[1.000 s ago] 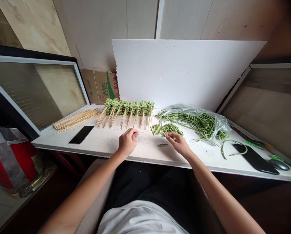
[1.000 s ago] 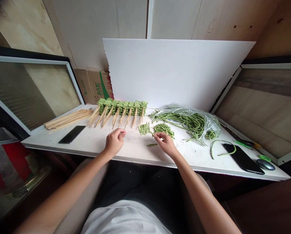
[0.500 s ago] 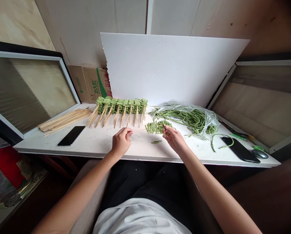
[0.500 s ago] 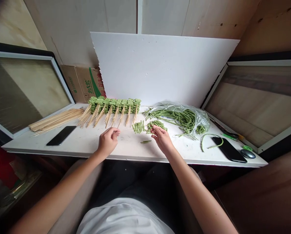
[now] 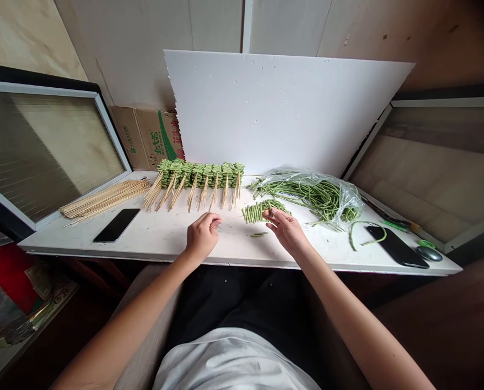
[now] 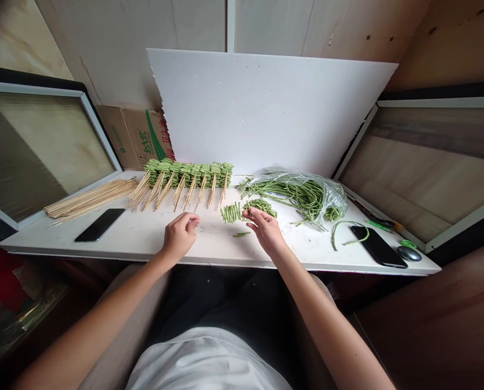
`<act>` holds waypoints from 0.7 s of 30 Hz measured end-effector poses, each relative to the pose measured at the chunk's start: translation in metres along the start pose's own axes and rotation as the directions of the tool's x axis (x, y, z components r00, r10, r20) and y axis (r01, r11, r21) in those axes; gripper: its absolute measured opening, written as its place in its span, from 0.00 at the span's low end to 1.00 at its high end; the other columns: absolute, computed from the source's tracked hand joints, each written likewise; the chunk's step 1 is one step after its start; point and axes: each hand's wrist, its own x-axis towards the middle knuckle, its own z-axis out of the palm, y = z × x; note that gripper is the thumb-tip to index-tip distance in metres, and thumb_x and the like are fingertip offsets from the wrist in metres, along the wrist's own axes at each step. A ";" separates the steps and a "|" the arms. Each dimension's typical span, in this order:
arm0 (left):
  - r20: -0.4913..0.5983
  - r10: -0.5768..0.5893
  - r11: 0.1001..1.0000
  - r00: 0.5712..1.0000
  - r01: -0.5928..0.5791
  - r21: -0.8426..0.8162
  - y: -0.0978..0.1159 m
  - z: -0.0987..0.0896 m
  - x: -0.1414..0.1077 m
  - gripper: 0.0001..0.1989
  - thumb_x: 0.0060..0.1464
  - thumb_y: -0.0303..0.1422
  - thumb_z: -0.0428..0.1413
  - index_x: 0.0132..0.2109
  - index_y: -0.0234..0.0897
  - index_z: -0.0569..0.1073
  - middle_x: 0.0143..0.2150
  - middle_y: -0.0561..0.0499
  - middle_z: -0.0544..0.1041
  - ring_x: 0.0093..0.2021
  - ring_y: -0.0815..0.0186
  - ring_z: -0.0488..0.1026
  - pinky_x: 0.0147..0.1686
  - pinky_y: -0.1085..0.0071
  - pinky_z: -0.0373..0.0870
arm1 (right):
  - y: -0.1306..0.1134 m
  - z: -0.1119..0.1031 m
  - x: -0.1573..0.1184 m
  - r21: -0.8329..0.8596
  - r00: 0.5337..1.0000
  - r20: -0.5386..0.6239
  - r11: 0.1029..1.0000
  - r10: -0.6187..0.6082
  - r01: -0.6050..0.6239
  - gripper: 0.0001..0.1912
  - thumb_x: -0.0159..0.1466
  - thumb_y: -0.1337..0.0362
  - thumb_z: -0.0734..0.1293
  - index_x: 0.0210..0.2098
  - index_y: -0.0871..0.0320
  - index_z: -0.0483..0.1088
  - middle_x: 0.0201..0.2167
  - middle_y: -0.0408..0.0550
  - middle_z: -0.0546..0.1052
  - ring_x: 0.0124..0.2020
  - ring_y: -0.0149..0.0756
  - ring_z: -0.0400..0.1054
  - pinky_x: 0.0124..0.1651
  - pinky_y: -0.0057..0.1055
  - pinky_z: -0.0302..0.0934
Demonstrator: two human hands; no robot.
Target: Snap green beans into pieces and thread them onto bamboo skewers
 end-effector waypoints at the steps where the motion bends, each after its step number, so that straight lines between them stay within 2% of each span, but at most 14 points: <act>1: -0.001 0.000 1.000 1.000 0.000 0.001 0.000 0.000 0.000 0.08 0.67 0.27 0.54 0.40 0.40 0.77 0.37 0.50 0.84 0.37 0.62 0.81 0.35 0.70 0.71 | 0.000 0.000 0.000 0.007 1.000 -0.001 1.000 0.003 -0.003 0.16 0.59 0.47 0.80 0.41 0.49 0.82 0.49 0.49 0.85 0.61 0.48 0.75 0.53 0.38 0.71; 12: 0.008 -0.008 1.000 1.000 0.008 0.010 0.000 0.000 -0.001 0.08 0.67 0.27 0.54 0.40 0.40 0.77 0.37 0.50 0.84 0.36 0.61 0.81 0.35 0.70 0.71 | 0.000 0.002 -0.001 0.028 0.999 -0.040 1.000 0.011 -0.010 0.19 0.56 0.47 0.82 0.41 0.50 0.82 0.48 0.50 0.86 0.63 0.50 0.74 0.54 0.38 0.70; 21: 0.021 -0.022 0.999 1.000 0.021 0.041 0.003 -0.001 -0.001 0.08 0.67 0.27 0.54 0.40 0.40 0.77 0.37 0.50 0.84 0.37 0.61 0.81 0.35 0.70 0.71 | 0.001 0.004 -0.001 -0.015 0.991 -0.115 0.997 -0.075 0.074 0.16 0.56 0.51 0.82 0.37 0.54 0.84 0.42 0.51 0.87 0.53 0.48 0.80 0.51 0.38 0.72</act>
